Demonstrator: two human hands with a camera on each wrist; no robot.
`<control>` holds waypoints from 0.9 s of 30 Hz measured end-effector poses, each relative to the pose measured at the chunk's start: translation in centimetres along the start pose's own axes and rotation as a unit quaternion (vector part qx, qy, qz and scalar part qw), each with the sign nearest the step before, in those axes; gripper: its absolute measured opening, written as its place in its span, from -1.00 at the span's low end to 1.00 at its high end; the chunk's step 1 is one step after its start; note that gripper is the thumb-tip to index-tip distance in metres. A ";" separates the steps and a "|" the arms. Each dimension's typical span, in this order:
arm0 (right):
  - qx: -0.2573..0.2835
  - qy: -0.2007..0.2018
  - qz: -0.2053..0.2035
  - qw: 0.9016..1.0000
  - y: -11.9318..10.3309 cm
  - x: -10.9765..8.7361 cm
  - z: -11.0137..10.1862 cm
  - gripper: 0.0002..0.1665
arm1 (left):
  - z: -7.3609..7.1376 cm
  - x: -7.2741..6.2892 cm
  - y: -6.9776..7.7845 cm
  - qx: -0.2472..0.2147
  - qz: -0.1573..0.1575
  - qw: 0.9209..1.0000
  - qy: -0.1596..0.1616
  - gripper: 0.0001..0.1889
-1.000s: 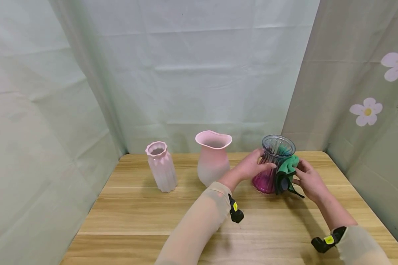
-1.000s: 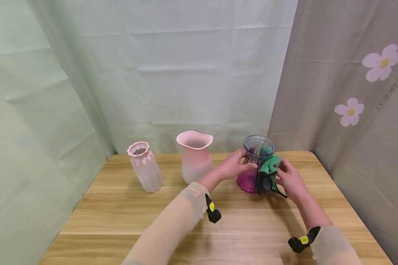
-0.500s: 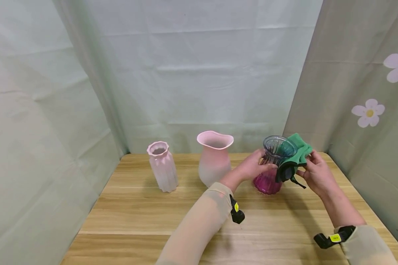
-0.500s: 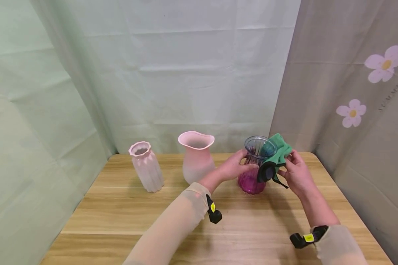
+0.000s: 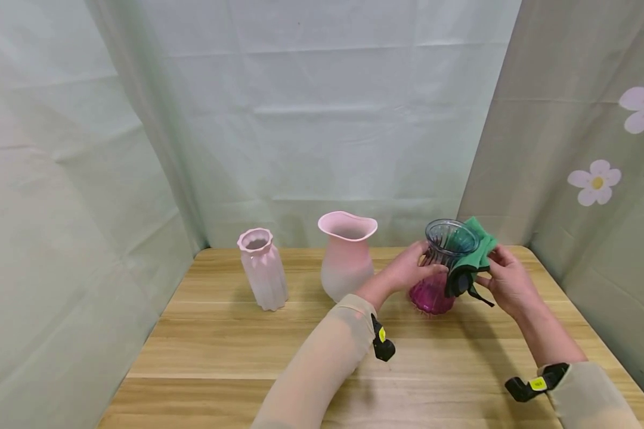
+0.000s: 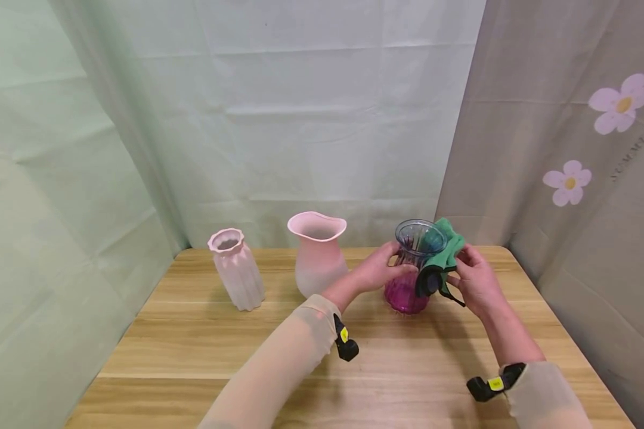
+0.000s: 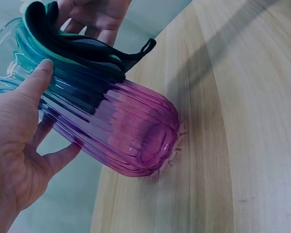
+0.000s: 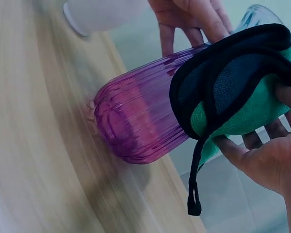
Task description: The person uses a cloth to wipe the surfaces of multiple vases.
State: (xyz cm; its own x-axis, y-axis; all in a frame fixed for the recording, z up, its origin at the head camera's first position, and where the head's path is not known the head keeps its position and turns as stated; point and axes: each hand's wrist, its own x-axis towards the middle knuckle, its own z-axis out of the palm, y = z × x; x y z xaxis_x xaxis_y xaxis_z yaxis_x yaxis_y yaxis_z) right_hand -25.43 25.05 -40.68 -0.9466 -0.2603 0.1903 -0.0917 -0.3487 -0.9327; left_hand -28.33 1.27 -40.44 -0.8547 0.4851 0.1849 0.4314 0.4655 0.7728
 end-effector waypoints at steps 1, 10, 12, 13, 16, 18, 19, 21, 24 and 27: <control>-0.014 0.003 0.003 1.000 0.1 0.0 0.0 -0.66 | 0.0 0.0 0.0 0.002 0.001 1.000 0.001 -0.43; -0.115 0.019 0.027 0.993 1.7 -0.4 -0.6 -0.77 | 0.1 0.0 0.0 0.002 0.011 1.000 0.004 -0.48; -0.122 0.023 0.035 0.992 2.3 -0.7 -1.0 -0.77 | 0.1 0.0 0.0 0.000 0.013 1.000 0.003 -0.47; -0.127 0.026 0.040 0.991 2.6 -0.9 -1.1 -0.78 | 0.1 0.0 0.0 -0.001 0.012 1.000 0.003 -0.46; -0.144 0.038 0.066 0.987 3.7 -1.4 -1.7 -0.79 | 0.1 0.1 0.0 -0.006 0.006 1.000 0.002 -0.45; -0.154 0.046 0.085 0.983 4.5 -1.7 -2.1 -0.78 | 0.1 0.1 0.0 -0.006 0.003 1.000 0.002 -0.46; -0.155 0.049 0.093 0.982 4.9 -1.9 -2.2 -0.78 | 0.1 0.1 -0.1 -0.006 0.003 1.000 0.002 -0.47; -0.151 0.056 0.100 0.982 5.5 -2.0 -2.5 -0.78 | 0.1 0.1 -0.1 -0.006 0.004 1.000 0.002 -0.47; -0.140 0.065 0.093 0.984 6.0 -2.2 -2.6 -0.79 | 0.2 0.2 -0.2 -0.003 0.005 1.000 0.001 -0.46; -0.132 0.066 0.084 0.986 6.2 -2.2 -2.5 -0.79 | 0.2 0.1 -0.2 -0.002 0.003 1.000 0.001 -0.46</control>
State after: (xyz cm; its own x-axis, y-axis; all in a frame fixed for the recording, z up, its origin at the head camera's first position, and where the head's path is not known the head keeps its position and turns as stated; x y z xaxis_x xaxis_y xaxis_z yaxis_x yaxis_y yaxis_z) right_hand -24.68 25.69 -47.63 -0.9856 -0.1691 0.0006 0.0098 -0.0604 -0.9981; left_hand -28.48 1.37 -40.70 -0.8525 0.4866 0.1910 0.4356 0.4594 0.7740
